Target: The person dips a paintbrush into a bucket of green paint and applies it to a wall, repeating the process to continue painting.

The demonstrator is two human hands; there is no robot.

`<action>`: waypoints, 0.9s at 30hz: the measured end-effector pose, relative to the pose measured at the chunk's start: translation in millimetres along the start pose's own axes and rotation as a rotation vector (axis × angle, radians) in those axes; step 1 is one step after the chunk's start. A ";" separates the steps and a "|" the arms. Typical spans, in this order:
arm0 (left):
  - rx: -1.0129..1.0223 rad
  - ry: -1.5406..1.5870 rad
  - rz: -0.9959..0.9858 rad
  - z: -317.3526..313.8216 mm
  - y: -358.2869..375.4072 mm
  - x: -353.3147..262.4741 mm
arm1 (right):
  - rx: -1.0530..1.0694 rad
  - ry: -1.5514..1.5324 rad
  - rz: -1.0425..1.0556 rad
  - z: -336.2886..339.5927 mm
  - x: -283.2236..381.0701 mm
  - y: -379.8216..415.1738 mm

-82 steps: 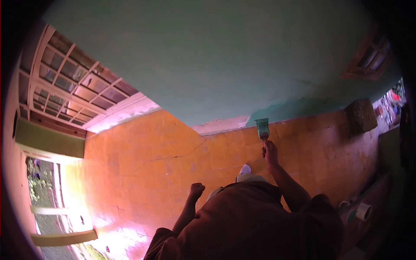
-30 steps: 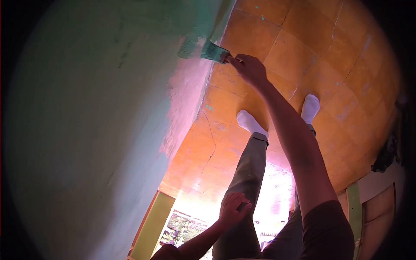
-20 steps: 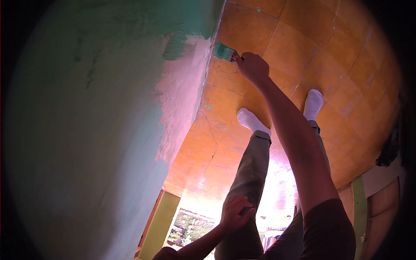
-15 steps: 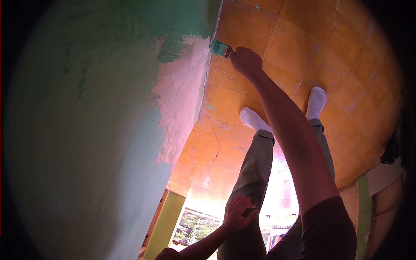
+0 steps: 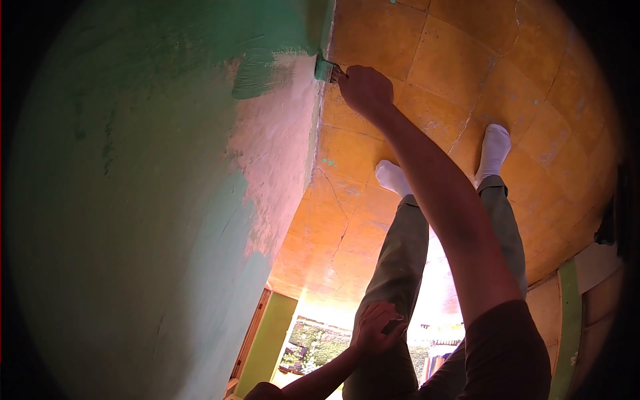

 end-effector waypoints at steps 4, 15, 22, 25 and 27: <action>0.007 -0.002 -0.001 0.4 -2.7 -3.6 | 0.047 -0.077 0.039 1.5 -27.3 1.7; 0.015 -0.033 0.002 -1.9 -6.9 -7.6 | 0.009 -0.074 0.078 26.0 5.7 42.2; 0.037 -0.052 -0.002 -1.4 -14.7 -14.8 | -0.108 -0.601 0.519 106.6 29.8 156.8; 0.034 -0.065 -0.013 0.9 -17.8 -17.3 | -0.047 -1.013 0.814 114.0 41.2 171.5; 0.025 -0.067 -0.012 0.4 -17.0 -16.6 | -0.080 -0.872 0.807 105.3 49.7 154.4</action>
Point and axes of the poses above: each hand's wrist, its own y-axis away from the middle knuckle, its own z-axis out of the back of the hand, x = y × z, the point moved 8 cm from there along -y, towards the middle knuckle, and after that the axes turned 13 degrees about -z, right-handed, at the moved point
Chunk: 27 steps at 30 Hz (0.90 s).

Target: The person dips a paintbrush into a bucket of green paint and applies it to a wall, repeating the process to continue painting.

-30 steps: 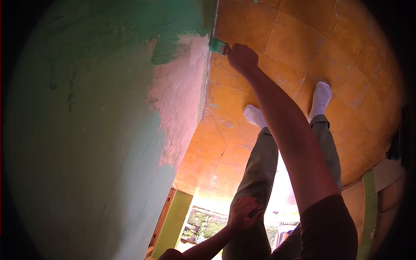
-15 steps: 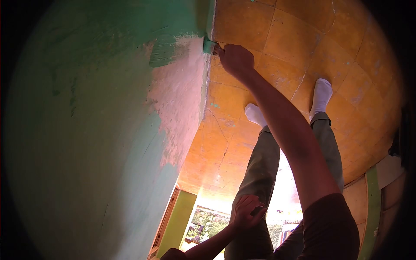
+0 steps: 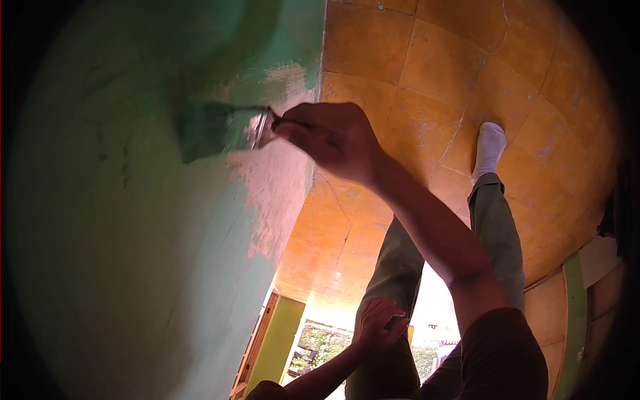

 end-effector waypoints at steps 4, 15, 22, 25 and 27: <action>0.011 0.015 0.015 -4.1 3.5 3.8 | 0.065 0.086 -0.391 -18.0 -130.1 -24.5; -0.016 0.003 -0.003 -10.9 7.4 4.5 | 0.022 0.793 -0.897 20.0 -234.2 -22.4; -0.006 0.011 0.004 -8.7 0.7 -2.7 | 0.055 0.648 -0.727 7.0 -126.0 -21.9; -0.007 0.024 -0.007 -11.4 2.2 -1.0 | -0.001 0.578 -0.527 9.9 -66.9 -4.5; 0.007 0.019 0.003 -9.6 -2.0 -5.5 | -0.043 0.366 -0.322 17.2 -20.0 3.5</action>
Point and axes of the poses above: each hand's wrist, its own y-axis away from the middle knuckle, its own z-axis out of the back of the hand, x = y × z, the point moved 8 cm from there along -y, towards the middle knuckle, and after that the axes turned 13 degrees about -z, right-handed, at the moved point
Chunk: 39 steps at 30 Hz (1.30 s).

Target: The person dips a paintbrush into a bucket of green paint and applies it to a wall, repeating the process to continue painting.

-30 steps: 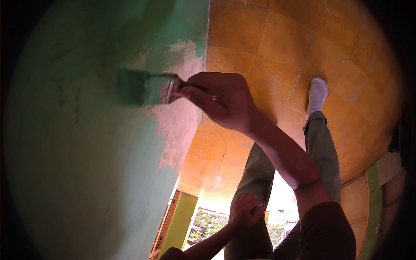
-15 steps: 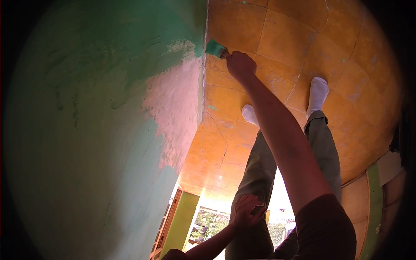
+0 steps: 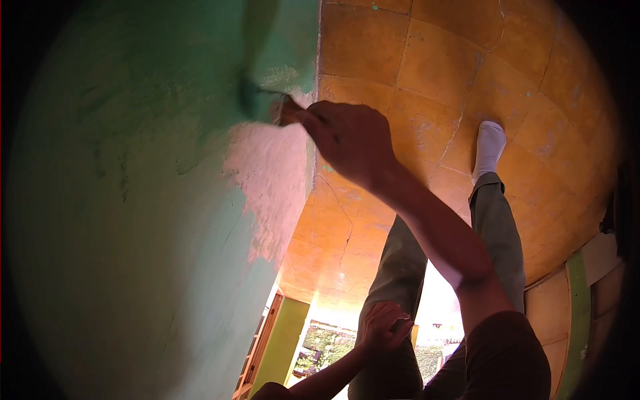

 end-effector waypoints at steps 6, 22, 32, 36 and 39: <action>0.000 -0.004 0.003 -0.5 2.1 2.0 | 0.074 -0.373 0.279 0.4 17.3 -8.5; -0.026 -0.031 -0.034 9.9 -9.5 -5.3 | 0.089 0.367 -0.385 -34.4 -74.3 -70.7; -0.010 -0.024 -0.035 14.4 -15.8 -7.2 | 0.244 -0.239 0.002 -31.3 -29.6 -27.7; -0.036 -0.006 -0.044 14.5 -15.0 -5.1 | 0.185 -0.059 -0.222 -59.6 -110.6 -71.5; -0.037 -0.007 -0.047 12.7 -12.7 -4.0 | 0.196 0.258 -0.474 -51.7 -148.5 -85.0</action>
Point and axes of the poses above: each hand's wrist, its own y-axis away from the middle knuckle, its own z-axis out of the back of the hand, x = y × z, the point moved 8 cm from there along -y, towards the middle knuckle, and after that the axes turned 13 degrees about -z, right-handed, at the moved point
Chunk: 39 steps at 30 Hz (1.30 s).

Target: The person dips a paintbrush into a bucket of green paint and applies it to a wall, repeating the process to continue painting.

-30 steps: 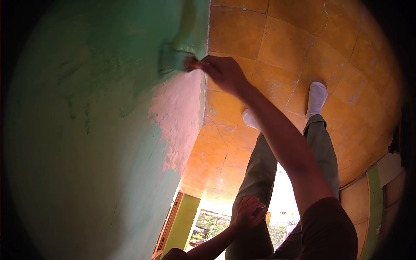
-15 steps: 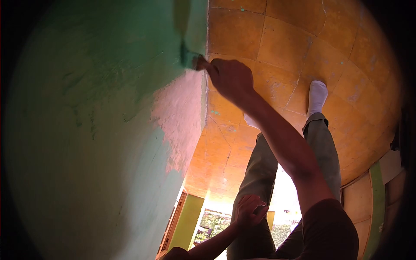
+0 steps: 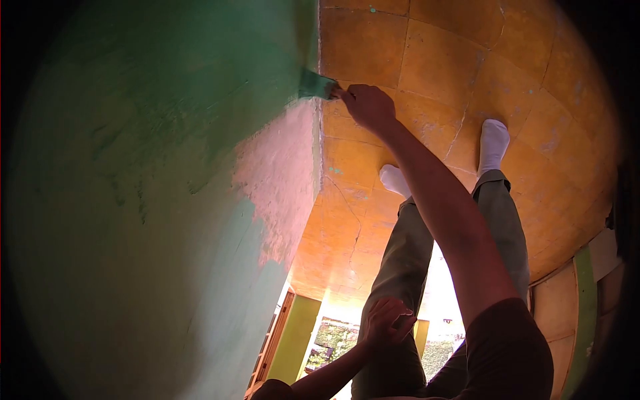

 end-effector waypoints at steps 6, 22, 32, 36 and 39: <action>0.011 -0.017 0.005 -1.1 -0.4 -1.3 | -0.104 0.241 0.114 0.4 31.2 15.2; 0.041 -0.023 0.008 0.5 -8.2 -4.0 | 0.080 -0.367 0.198 4.3 26.7 48.9; 0.053 -0.037 -0.010 1.1 -16.2 -11.1 | 0.018 -0.035 -0.172 -3.6 2.9 6.0; 0.038 -0.059 -0.024 2.0 -18.2 -11.7 | 0.063 -0.127 -0.122 -1.7 23.9 23.8; 0.046 -0.050 -0.005 0.5 -17.4 -11.1 | 0.069 -0.231 0.061 23.7 60.7 71.2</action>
Point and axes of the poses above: each hand's wrist, its own y-axis away from the middle knuckle, its own z-axis out of the back of the hand, x = y × z, the point moved 8 cm from there along -y, towards the middle knuckle, and after that the axes turned 13 degrees about -z, right-handed, at the moved point
